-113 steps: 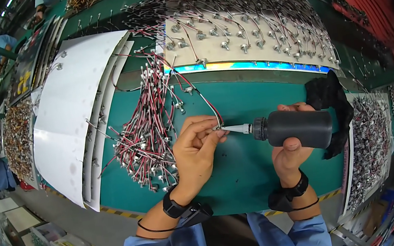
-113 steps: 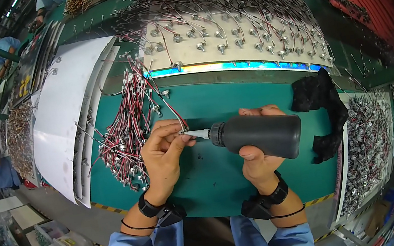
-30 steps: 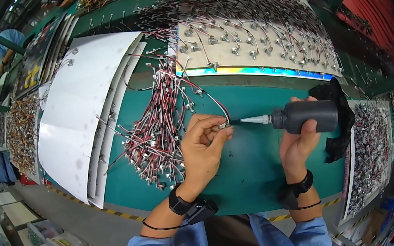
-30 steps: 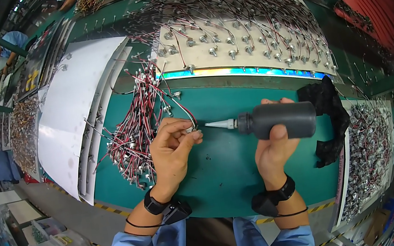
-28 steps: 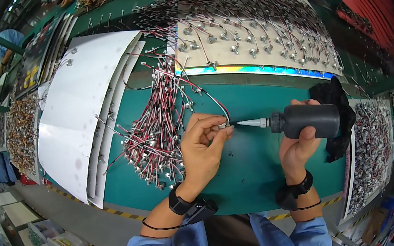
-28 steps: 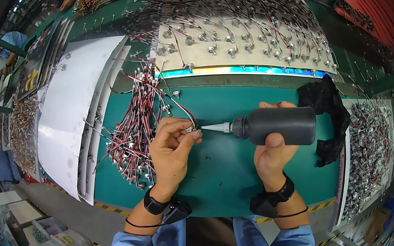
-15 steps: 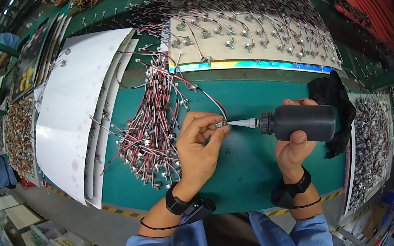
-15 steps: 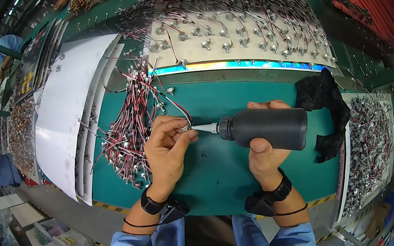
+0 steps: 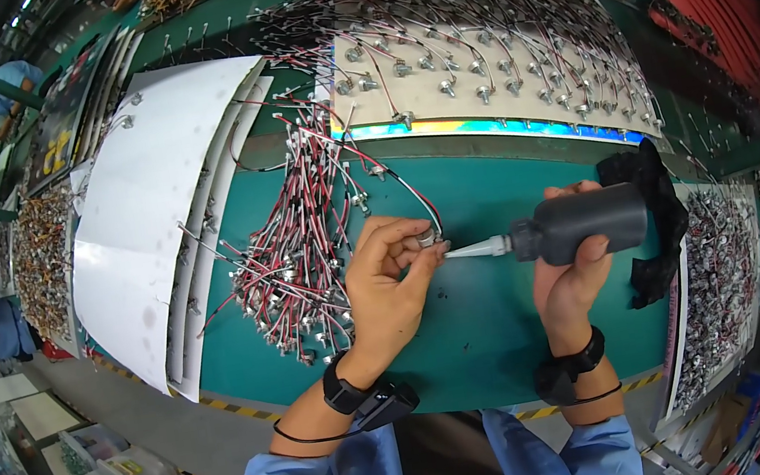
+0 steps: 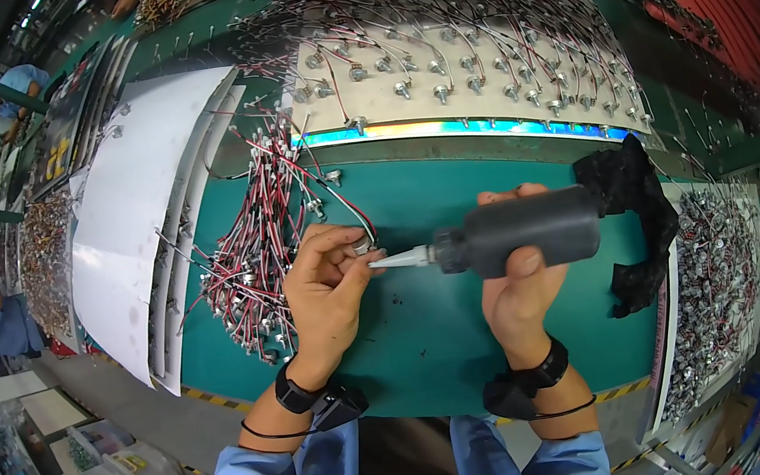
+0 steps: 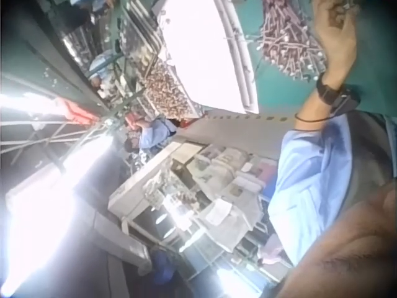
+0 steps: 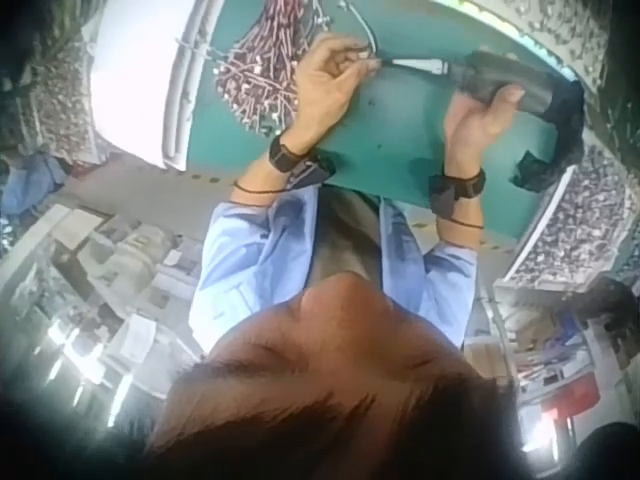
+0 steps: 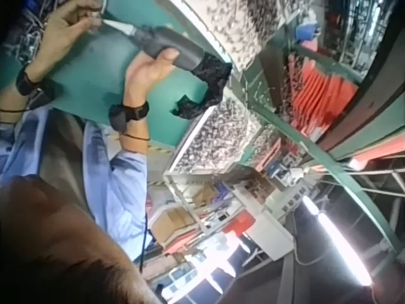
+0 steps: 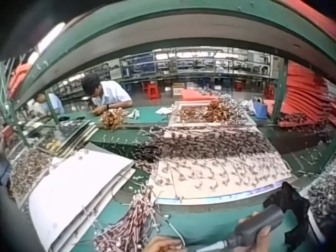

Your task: The person picks up a wire assembly, applies glue to the connector from a squeeze bottle, and places it onto a stack of paper. This process is repeated several times, occasionally wiping the tip of the glue bottle with a black cloth.

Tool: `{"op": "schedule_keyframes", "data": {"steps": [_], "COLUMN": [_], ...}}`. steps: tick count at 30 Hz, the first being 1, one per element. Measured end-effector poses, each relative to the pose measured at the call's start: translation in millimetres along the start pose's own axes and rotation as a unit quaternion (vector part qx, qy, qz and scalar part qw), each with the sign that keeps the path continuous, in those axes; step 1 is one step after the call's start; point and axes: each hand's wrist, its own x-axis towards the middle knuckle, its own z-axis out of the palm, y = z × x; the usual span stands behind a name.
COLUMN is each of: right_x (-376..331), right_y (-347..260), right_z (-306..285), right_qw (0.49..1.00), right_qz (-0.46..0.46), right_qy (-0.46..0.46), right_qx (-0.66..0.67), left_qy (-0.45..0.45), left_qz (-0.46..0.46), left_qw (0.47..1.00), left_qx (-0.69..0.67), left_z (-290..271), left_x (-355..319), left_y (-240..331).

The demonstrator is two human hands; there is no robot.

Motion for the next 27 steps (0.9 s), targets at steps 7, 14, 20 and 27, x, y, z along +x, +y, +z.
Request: {"op": "schedule_keyframes", "data": {"steps": [7, 14, 20, 27], "right_x": [24.3, 24.8, 30.2, 31.2], "right_y": [14.3, 33.4, 29.7, 35.3], "right_z": [-18.1, -42.9, -7.5, -12.2], "right_qw": [0.948, 0.942, 0.925, 0.935], "right_qz": [0.150, 0.192, 0.224, 0.217], "right_qy": [0.107, 0.139, 0.224, 0.201], "right_qx": [0.260, 0.238, 0.212, 0.194], "left_qy": [0.027, 0.150, 0.316, 0.476], "left_qz": [-0.007, 0.079, 0.068, -0.040], "left_qw": [1.000, 0.974, 0.894, 0.780], "left_qx": [0.015, 0.149, 0.311, 0.404], "left_z": [-13.5, -84.2, -238.5, -350.8], "left_x": [-0.8, 32.9, 127.0, 201.1], "left_y": [13.9, 129.9, 170.8, 97.4]}}
